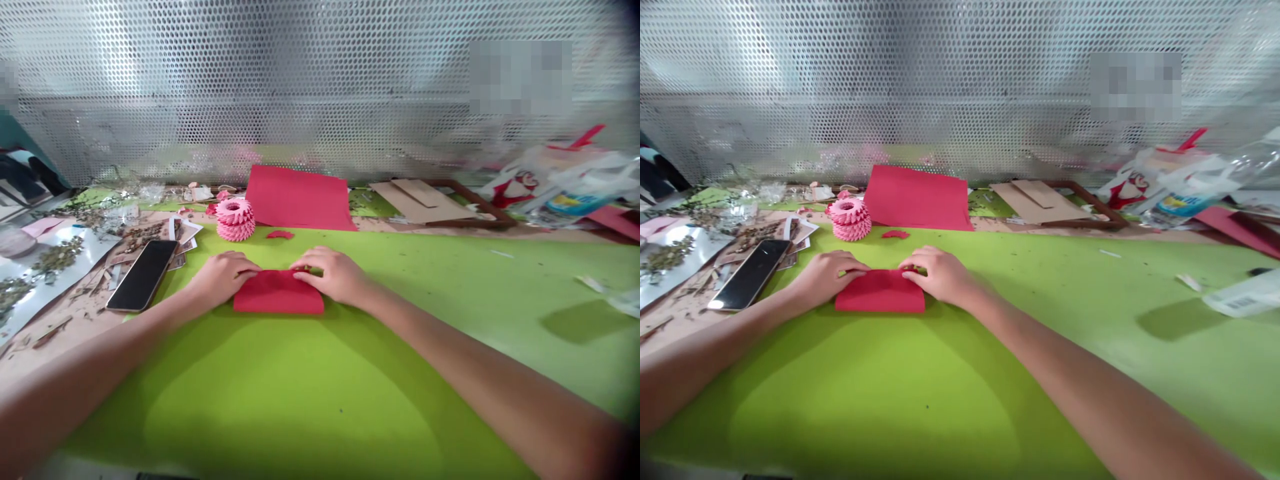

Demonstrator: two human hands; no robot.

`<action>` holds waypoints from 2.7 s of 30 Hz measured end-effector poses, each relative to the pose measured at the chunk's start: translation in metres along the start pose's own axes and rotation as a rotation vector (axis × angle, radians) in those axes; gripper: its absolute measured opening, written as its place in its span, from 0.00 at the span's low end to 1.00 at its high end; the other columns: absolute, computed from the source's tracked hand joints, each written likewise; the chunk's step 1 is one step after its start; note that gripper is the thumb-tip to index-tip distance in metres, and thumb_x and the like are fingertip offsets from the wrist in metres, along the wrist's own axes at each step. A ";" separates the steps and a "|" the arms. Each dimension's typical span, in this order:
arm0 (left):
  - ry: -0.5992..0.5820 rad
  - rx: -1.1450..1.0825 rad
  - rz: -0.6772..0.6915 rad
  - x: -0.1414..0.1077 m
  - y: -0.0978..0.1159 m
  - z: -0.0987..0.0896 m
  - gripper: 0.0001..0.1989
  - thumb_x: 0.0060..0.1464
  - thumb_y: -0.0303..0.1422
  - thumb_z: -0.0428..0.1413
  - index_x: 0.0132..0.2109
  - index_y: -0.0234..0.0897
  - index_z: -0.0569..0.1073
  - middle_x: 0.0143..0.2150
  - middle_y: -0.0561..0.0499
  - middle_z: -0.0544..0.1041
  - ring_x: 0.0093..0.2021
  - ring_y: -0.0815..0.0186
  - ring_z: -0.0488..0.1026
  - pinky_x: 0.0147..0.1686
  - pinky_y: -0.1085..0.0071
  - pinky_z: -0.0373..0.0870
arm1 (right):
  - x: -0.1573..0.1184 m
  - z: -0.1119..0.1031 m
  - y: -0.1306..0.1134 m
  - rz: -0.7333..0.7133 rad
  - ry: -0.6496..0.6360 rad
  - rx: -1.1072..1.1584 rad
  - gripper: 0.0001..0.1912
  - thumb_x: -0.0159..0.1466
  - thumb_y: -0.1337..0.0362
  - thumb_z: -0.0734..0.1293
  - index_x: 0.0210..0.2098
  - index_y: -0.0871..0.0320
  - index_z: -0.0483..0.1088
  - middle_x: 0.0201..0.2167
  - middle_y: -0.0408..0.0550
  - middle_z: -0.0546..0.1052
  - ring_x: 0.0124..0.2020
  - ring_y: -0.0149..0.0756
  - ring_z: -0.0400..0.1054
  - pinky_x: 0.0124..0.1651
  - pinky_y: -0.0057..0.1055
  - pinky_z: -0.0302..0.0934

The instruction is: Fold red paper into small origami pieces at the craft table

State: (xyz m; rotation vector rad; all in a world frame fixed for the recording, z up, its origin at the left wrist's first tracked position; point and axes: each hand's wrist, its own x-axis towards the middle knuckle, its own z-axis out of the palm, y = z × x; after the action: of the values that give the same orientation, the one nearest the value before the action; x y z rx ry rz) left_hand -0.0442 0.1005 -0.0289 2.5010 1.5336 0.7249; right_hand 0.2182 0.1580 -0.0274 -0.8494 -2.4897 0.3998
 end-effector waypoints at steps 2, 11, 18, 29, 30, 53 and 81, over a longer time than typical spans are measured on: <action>-0.030 0.089 0.088 0.001 -0.001 0.001 0.12 0.61 0.27 0.53 0.43 0.41 0.81 0.41 0.49 0.82 0.43 0.61 0.77 0.47 0.66 0.73 | 0.002 0.000 0.002 -0.146 -0.013 -0.042 0.13 0.67 0.67 0.64 0.47 0.51 0.78 0.44 0.49 0.81 0.46 0.44 0.72 0.52 0.45 0.64; -0.014 0.138 0.088 0.006 -0.003 -0.008 0.13 0.64 0.29 0.50 0.46 0.38 0.79 0.45 0.47 0.81 0.46 0.60 0.77 0.49 0.63 0.73 | 0.003 -0.008 -0.006 -0.283 -0.284 -0.114 0.33 0.59 0.83 0.60 0.54 0.46 0.73 0.52 0.41 0.78 0.53 0.40 0.72 0.59 0.44 0.62; -0.150 0.071 0.115 -0.020 0.054 -0.023 0.22 0.68 0.41 0.43 0.61 0.35 0.68 0.60 0.42 0.74 0.59 0.56 0.71 0.58 0.56 0.68 | 0.006 -0.008 -0.006 -0.263 -0.282 -0.143 0.29 0.62 0.81 0.61 0.53 0.42 0.74 0.51 0.37 0.78 0.52 0.36 0.73 0.56 0.39 0.63; -0.387 0.027 0.028 -0.070 0.066 -0.008 0.37 0.67 0.52 0.38 0.72 0.32 0.46 0.73 0.44 0.47 0.73 0.57 0.46 0.70 0.58 0.48 | 0.007 -0.006 -0.001 -0.276 -0.331 -0.229 0.33 0.58 0.84 0.58 0.55 0.50 0.74 0.54 0.38 0.76 0.55 0.38 0.71 0.59 0.41 0.63; -0.373 0.025 0.032 -0.071 0.065 -0.007 0.37 0.67 0.52 0.39 0.72 0.33 0.46 0.73 0.45 0.47 0.73 0.58 0.46 0.70 0.58 0.47 | 0.007 -0.008 0.000 -0.277 -0.332 -0.234 0.33 0.58 0.84 0.58 0.54 0.50 0.74 0.54 0.38 0.76 0.55 0.37 0.71 0.59 0.41 0.63; -0.363 0.107 0.092 -0.071 0.054 -0.001 0.34 0.66 0.53 0.38 0.72 0.46 0.46 0.74 0.48 0.46 0.73 0.54 0.45 0.69 0.47 0.42 | -0.071 0.012 -0.096 -0.042 -0.131 -0.308 0.19 0.71 0.63 0.58 0.59 0.58 0.69 0.57 0.49 0.75 0.57 0.42 0.70 0.61 0.49 0.61; -0.233 0.339 0.320 -0.026 0.046 -0.017 0.20 0.64 0.43 0.50 0.56 0.37 0.73 0.52 0.44 0.78 0.50 0.54 0.76 0.49 0.57 0.71 | -0.098 0.009 -0.087 0.065 0.068 -0.363 0.16 0.68 0.67 0.62 0.51 0.62 0.76 0.51 0.54 0.78 0.53 0.45 0.73 0.58 0.48 0.67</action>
State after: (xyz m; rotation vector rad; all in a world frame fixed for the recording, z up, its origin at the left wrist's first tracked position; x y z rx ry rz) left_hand -0.0246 0.0533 -0.0069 2.9937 1.2813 0.1984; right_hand 0.2385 0.0281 -0.0326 -1.0656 -2.5135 -0.0655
